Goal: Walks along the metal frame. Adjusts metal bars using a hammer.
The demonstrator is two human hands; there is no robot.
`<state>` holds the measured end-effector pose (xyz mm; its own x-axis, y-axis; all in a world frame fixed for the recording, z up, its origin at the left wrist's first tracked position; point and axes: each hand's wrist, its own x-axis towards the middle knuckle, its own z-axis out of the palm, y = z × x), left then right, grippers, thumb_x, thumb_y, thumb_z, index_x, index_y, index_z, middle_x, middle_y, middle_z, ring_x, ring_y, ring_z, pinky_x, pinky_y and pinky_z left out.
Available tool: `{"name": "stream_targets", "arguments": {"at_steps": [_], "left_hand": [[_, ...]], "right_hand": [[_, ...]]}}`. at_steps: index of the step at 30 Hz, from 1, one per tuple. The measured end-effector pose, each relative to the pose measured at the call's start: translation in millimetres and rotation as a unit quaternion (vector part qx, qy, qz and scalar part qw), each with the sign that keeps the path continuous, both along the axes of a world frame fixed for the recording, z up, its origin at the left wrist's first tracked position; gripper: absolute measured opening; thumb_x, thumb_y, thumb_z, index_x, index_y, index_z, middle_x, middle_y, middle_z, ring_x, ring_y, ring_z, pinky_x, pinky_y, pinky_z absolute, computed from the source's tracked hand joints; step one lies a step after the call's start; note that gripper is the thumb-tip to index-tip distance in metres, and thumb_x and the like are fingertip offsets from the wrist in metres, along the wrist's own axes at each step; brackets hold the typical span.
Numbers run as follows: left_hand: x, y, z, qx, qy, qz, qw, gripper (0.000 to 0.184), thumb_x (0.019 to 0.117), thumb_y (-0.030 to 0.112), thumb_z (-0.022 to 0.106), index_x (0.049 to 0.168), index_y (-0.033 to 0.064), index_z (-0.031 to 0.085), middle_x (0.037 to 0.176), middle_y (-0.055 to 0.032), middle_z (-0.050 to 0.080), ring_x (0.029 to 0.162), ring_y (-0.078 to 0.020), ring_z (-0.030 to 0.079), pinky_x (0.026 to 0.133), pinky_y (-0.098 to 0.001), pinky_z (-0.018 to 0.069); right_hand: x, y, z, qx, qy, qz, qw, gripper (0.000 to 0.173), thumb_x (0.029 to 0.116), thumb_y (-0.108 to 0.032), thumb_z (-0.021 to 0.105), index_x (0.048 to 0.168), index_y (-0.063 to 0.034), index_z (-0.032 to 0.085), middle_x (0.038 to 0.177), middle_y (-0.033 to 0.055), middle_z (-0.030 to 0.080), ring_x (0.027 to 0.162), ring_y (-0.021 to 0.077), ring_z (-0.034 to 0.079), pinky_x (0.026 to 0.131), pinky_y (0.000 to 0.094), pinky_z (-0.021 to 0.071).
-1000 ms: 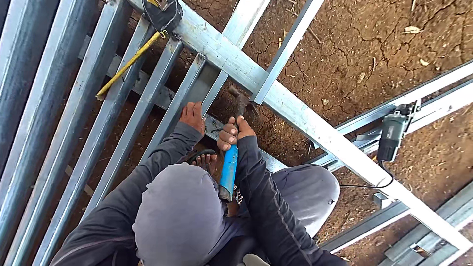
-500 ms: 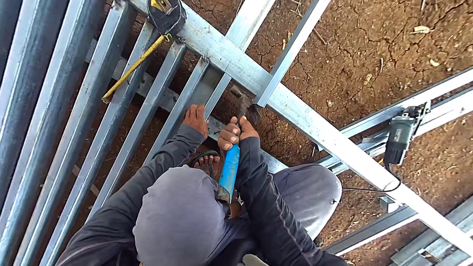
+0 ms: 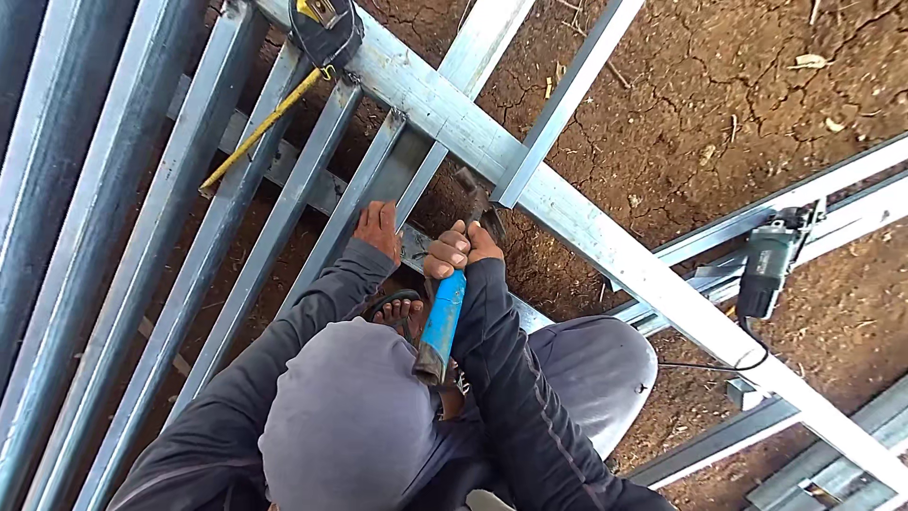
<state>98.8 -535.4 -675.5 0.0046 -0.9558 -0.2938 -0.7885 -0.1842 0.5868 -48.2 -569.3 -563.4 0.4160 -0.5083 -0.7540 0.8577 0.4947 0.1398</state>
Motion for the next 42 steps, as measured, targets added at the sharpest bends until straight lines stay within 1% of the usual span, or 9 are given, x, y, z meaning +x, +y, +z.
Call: {"name": "stream_targets", "arguments": {"at_steps": [4, 10, 14, 17, 24, 31, 36, 39, 42], "left_hand": [[-1, 1, -9, -0.017, -0.003, 0.005, 1.0, 0.055, 0.0947, 0.011, 0.067, 0.141, -0.0118, 0.049, 0.136, -0.0365, 0.054, 0.128, -0.0545, 0.054, 0.105, -0.0609, 0.0473], [-3, 1, 6, -0.002, -0.006, 0.004, 1.0, 0.054, 0.0969, 0.011, 0.065, 0.143, -0.0112, 0.048, 0.139, -0.0359, 0.053, 0.129, -0.0536, 0.053, 0.107, -0.0591, 0.0471], [0, -11, 21, 0.102, -0.027, -0.039, 0.994, 0.058, 0.1017, 0.014, 0.061, 0.15, -0.0096, 0.038, 0.149, -0.033, 0.046, 0.139, -0.0487, 0.047, 0.114, -0.055, 0.0423], [-2, 3, -2, -0.028, -0.008, 0.006, 1.0, 0.053, 0.0952, 0.011, 0.066, 0.14, -0.0124, 0.05, 0.135, -0.0368, 0.055, 0.126, -0.0538, 0.055, 0.106, -0.0594, 0.0476], [-1, 2, -4, -0.016, -0.014, 0.0, 1.0, 0.054, 0.0962, 0.013, 0.066, 0.141, -0.0123, 0.049, 0.138, -0.0358, 0.054, 0.128, -0.0532, 0.054, 0.107, -0.0582, 0.0475], [-1, 2, 3, 0.004, -0.001, 0.006, 1.0, 0.051, 0.1002, 0.014, 0.063, 0.142, -0.0108, 0.048, 0.14, -0.0346, 0.053, 0.13, -0.0535, 0.052, 0.108, -0.0604, 0.0462], [-2, 2, 7, -0.005, -0.014, -0.002, 1.0, 0.05, 0.0997, 0.013, 0.063, 0.141, -0.011, 0.048, 0.14, -0.0342, 0.052, 0.13, -0.0524, 0.053, 0.109, -0.0578, 0.0469], [-1, 2, -8, -0.03, -0.009, 0.007, 0.999, 0.054, 0.0936, 0.011, 0.069, 0.138, -0.013, 0.051, 0.135, -0.0365, 0.055, 0.126, -0.054, 0.055, 0.105, -0.0602, 0.0484], [0, 0, -2, -0.001, -0.014, 0.009, 1.0, 0.053, 0.0955, 0.013, 0.068, 0.139, -0.012, 0.052, 0.138, -0.035, 0.054, 0.129, -0.0518, 0.055, 0.108, -0.0585, 0.0471]], "right_hand": [[-15, -1, -4, -0.014, 0.038, 0.125, 0.991, 0.061, 0.1093, -0.056, 0.01, 0.075, -0.0203, 0.046, 0.043, -0.0042, 0.044, 0.031, 0.009, 0.045, 0.031, 0.0243, 0.0394], [-17, 4, -14, 0.006, -0.017, -0.001, 1.0, 0.066, 0.1077, -0.056, 0.012, 0.065, -0.0187, 0.047, 0.043, -0.0018, 0.047, 0.033, 0.0108, 0.049, 0.034, 0.0242, 0.0402], [-19, 0, -12, -0.035, 0.012, 0.113, 0.993, 0.065, 0.109, -0.056, 0.009, 0.069, -0.0203, 0.045, 0.043, -0.0029, 0.045, 0.031, 0.0101, 0.046, 0.032, 0.025, 0.0395], [-24, -2, -11, -0.029, 0.005, 0.13, 0.991, 0.064, 0.1086, -0.057, 0.009, 0.071, -0.0204, 0.045, 0.043, -0.0036, 0.044, 0.031, 0.0097, 0.047, 0.032, 0.0246, 0.0402], [-19, 3, -14, -0.026, -0.045, 0.005, 0.999, 0.066, 0.108, -0.053, 0.012, 0.066, -0.0171, 0.048, 0.044, -0.0005, 0.049, 0.033, 0.0116, 0.051, 0.034, 0.0247, 0.0419], [-28, 2, -13, -0.039, 0.006, 0.129, 0.991, 0.064, 0.1081, -0.058, 0.008, 0.076, -0.0194, 0.048, 0.045, -0.0033, 0.047, 0.033, 0.01, 0.049, 0.033, 0.025, 0.0429], [-29, 9, -17, -0.057, 0.008, 0.139, 0.989, 0.059, 0.1098, -0.055, 0.015, 0.078, -0.018, 0.047, 0.045, -0.0036, 0.044, 0.032, 0.0097, 0.047, 0.032, 0.0249, 0.042], [-56, 18, -36, -0.139, -0.076, 0.201, 0.967, 0.045, 0.1069, -0.051, 0.042, 0.082, -0.0161, 0.057, 0.05, -0.0018, 0.052, 0.037, 0.011, 0.056, 0.037, 0.0255, 0.0492], [-74, 24, -35, -0.127, -0.093, 0.258, 0.953, 0.044, 0.1054, -0.046, 0.047, 0.075, -0.0175, 0.061, 0.05, -0.0014, 0.056, 0.039, 0.0109, 0.058, 0.039, 0.0271, 0.0513]]}}
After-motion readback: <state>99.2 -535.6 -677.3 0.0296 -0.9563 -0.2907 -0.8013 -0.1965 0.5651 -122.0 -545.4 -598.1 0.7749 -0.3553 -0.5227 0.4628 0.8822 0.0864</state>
